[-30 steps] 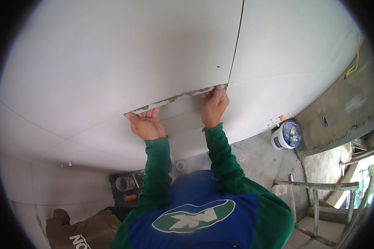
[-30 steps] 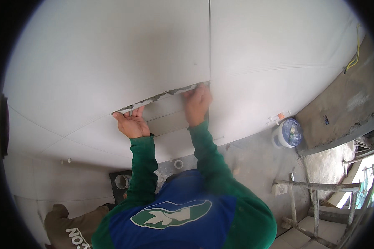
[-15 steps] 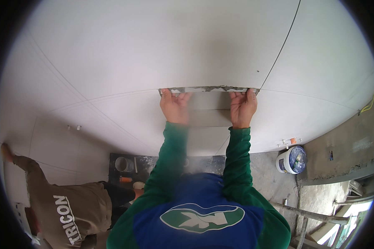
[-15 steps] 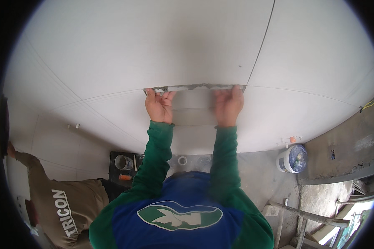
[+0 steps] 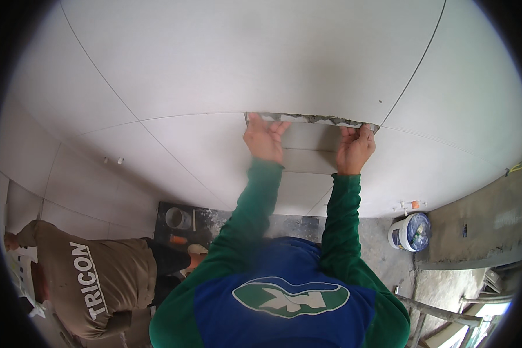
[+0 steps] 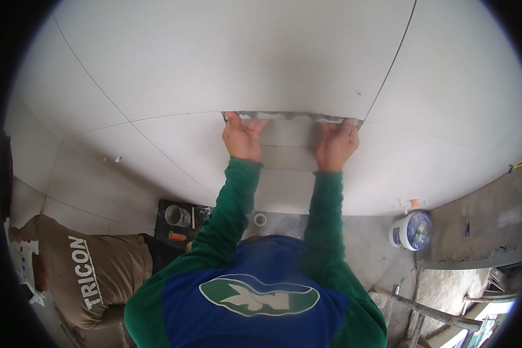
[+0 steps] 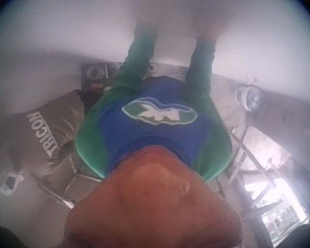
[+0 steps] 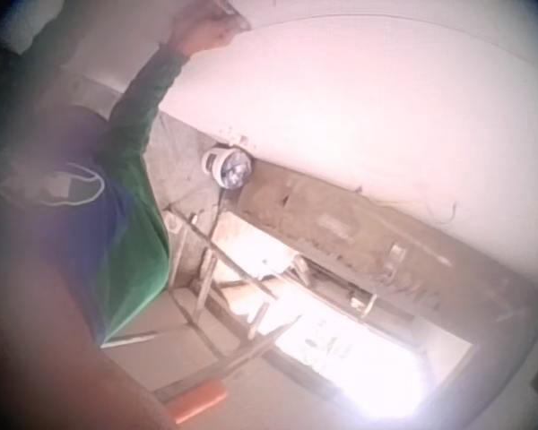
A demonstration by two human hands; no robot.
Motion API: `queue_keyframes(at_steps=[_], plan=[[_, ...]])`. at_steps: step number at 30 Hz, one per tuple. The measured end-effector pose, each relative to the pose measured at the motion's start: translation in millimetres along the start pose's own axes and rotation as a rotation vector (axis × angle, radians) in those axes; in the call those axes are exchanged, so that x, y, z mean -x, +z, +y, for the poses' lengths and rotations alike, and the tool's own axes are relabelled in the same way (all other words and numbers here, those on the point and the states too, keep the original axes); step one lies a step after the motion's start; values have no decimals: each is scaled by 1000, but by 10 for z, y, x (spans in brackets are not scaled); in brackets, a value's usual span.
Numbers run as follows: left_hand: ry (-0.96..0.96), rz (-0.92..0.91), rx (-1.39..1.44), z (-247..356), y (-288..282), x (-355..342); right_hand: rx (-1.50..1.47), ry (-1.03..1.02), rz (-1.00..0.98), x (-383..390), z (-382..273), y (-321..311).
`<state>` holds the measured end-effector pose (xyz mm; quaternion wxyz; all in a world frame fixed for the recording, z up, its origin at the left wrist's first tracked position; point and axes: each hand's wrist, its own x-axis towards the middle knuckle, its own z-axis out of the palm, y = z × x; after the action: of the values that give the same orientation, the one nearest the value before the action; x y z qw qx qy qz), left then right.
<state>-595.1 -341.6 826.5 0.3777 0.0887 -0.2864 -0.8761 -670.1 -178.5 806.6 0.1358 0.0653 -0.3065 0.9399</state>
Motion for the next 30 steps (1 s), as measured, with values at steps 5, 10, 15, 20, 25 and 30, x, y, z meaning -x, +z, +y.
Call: queue_keyframes(at_steps=[5,10,15,20,25,30], plan=[[42,-52,38,-14,49,-73,51,-52,-10,-59,23,27],[4,-10,30,41,-2,63,80,-68,-8,60,-64,94],[-9,5,11,61,0,49,91,-82,-5,79,-59,100],[-48,-134,114,45,-76,19,94,-96,6,46,-40,69],[-94,-228,148,51,-160,-36,147,-142,69,82,27,178],[-85,-201,133,56,-148,-23,221,-153,139,110,22,226]])
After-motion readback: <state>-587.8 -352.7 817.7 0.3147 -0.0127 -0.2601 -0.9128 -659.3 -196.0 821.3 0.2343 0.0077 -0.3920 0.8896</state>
